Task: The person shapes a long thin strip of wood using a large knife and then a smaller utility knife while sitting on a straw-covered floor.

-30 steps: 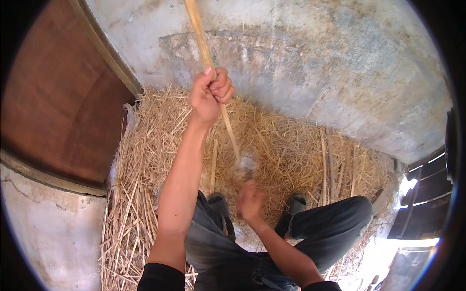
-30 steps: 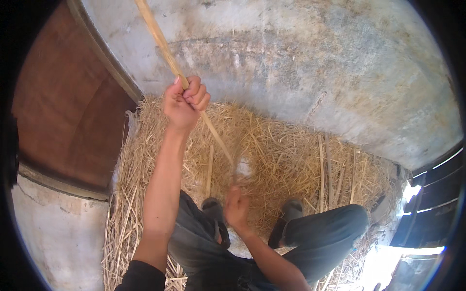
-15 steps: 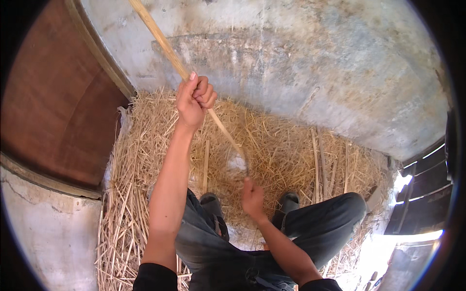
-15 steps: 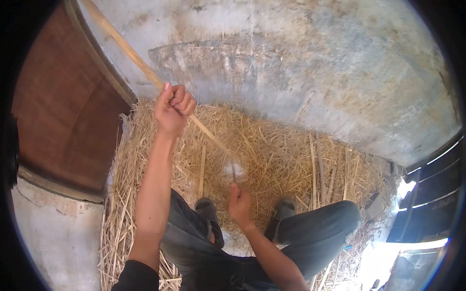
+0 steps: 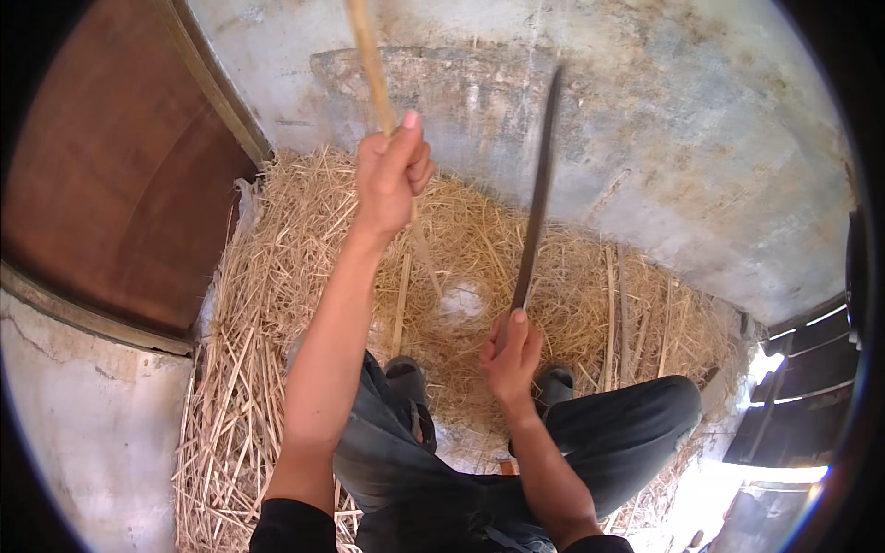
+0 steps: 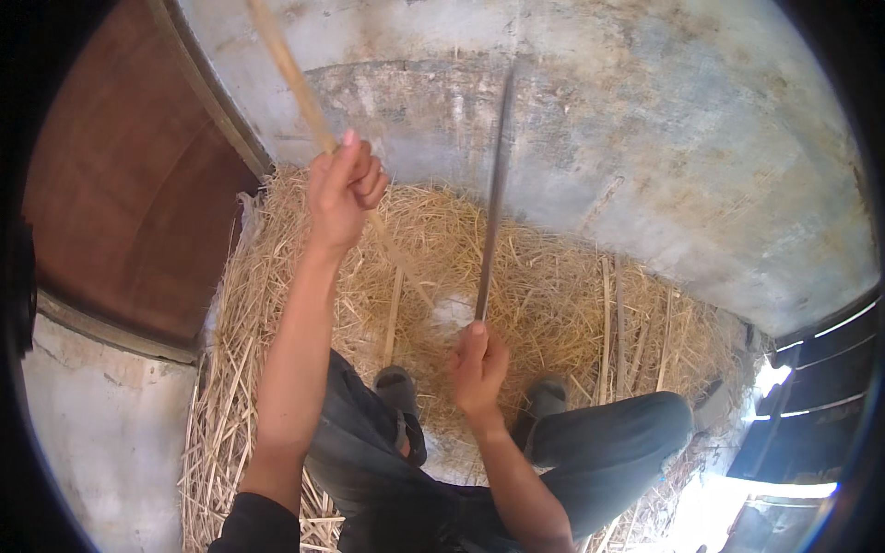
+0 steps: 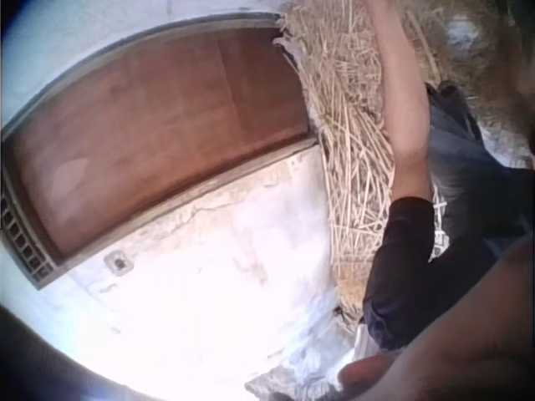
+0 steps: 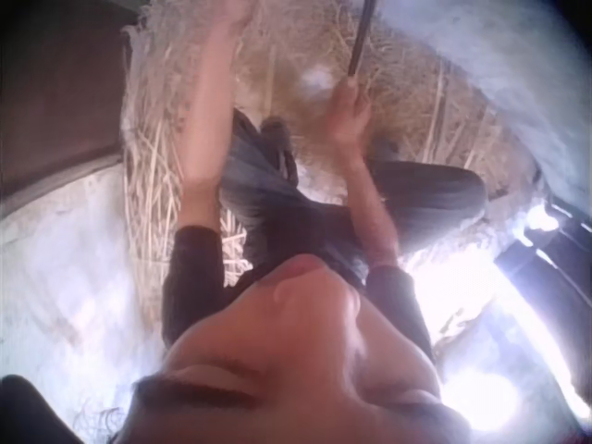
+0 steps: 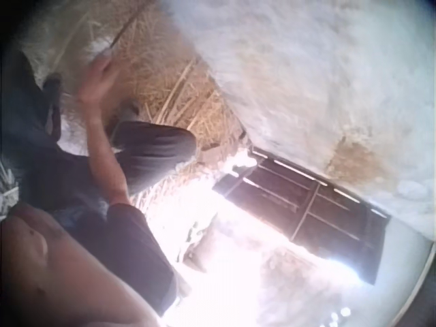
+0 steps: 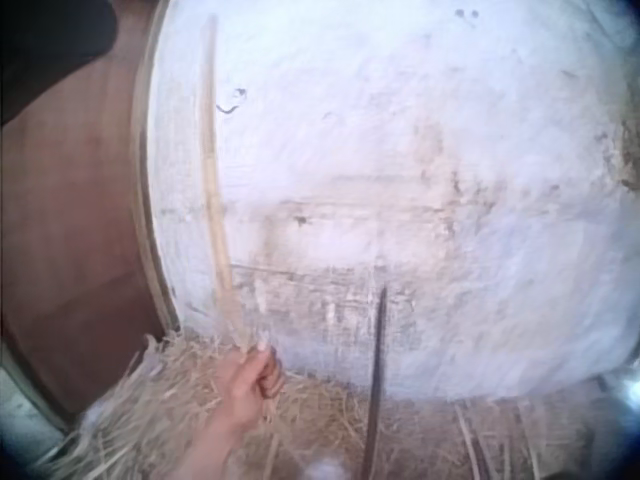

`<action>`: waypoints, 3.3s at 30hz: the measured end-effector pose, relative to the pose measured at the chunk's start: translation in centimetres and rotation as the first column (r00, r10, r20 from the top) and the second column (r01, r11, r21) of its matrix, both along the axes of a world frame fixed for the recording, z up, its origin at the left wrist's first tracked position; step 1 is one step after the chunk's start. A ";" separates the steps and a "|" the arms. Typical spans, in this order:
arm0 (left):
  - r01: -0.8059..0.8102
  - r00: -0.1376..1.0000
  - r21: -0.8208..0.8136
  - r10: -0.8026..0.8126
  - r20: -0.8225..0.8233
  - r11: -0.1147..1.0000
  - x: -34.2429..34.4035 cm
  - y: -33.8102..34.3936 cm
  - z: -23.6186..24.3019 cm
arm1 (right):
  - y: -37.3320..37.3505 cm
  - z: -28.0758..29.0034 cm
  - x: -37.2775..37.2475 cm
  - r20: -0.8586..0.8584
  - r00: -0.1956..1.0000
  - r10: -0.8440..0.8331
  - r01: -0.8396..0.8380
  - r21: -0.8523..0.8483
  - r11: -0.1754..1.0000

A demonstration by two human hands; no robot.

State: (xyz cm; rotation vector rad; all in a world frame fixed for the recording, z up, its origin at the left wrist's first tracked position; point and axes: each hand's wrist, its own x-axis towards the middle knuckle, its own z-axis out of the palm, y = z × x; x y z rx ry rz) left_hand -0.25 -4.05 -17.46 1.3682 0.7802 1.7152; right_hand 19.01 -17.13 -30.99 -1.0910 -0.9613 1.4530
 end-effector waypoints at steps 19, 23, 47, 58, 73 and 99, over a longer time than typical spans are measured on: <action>0.113 0.983 -0.011 -0.110 0.149 0.994 -3.1 0.5 -0.6 | 2.2 1.3 -1.2 -0.014 0.969 -0.245 0.239 0.298 0.924; 0.070 0.995 -0.024 -0.069 0.071 0.997 -1.5 0.9 0.2 | -2.0 -14.8 0.1 0.436 0.893 0.112 0.006 -0.261 0.965; -0.231 0.961 -0.068 0.216 -0.173 0.971 -2.0 2.5 -2.7 | -2.3 -12.1 1.7 0.084 0.993 0.088 -0.015 -0.636 0.771; -0.134 0.991 -0.027 0.134 0.003 0.991 -3.5 3.2 -3.7 | -1.9 -11.3 1.5 -0.043 0.999 0.017 -0.042 -0.703 0.710; -0.127 0.992 -0.120 0.123 -0.041 0.985 -1.2 3.3 -4.2 | -2.5 -11.7 1.7 -0.052 0.996 0.078 -0.093 -0.671 0.736; 0.054 0.997 -0.272 -0.065 -0.031 0.961 0.7 4.7 -3.3 | -2.5 -13.1 -0.1 0.248 0.947 0.205 -0.109 -0.352 0.930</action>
